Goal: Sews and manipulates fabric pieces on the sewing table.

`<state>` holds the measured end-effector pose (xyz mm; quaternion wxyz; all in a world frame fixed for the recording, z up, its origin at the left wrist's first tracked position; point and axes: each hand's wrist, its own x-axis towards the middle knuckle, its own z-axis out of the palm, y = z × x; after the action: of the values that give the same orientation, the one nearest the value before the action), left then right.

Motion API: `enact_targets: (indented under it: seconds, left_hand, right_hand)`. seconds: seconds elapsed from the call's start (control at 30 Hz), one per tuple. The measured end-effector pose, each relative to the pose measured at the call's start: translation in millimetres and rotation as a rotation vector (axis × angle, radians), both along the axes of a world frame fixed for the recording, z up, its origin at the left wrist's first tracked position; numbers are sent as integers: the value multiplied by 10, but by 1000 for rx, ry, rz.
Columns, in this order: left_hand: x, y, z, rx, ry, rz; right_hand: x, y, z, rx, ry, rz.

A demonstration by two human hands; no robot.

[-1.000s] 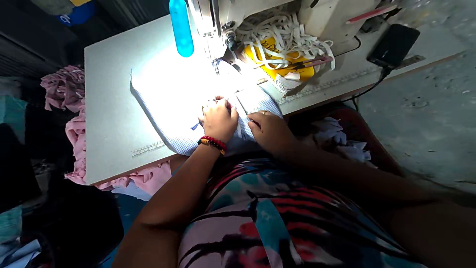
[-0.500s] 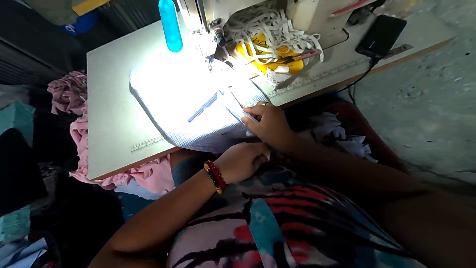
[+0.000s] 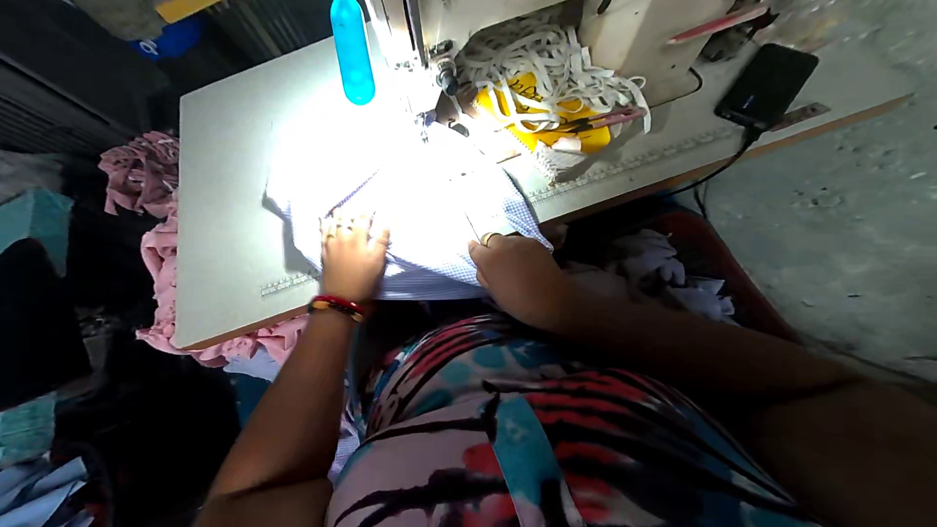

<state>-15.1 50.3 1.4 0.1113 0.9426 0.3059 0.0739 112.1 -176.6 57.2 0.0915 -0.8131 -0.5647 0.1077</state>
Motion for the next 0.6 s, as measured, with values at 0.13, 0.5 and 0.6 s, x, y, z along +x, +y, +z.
enact_targets:
  seconds: [0.13, 0.5, 0.6]
  left_hand:
    - [132, 282, 222, -4, 83, 17]
    - [563, -524, 59, -75, -64, -346]
    - [580, -414, 80, -106, -21, -314]
  right_hand:
    - [-110, 61, -15, -55, -10, 23]
    - [-11, -73, -235, 106, -72, 42]
    - [40, 7, -316, 212, -128, 58]
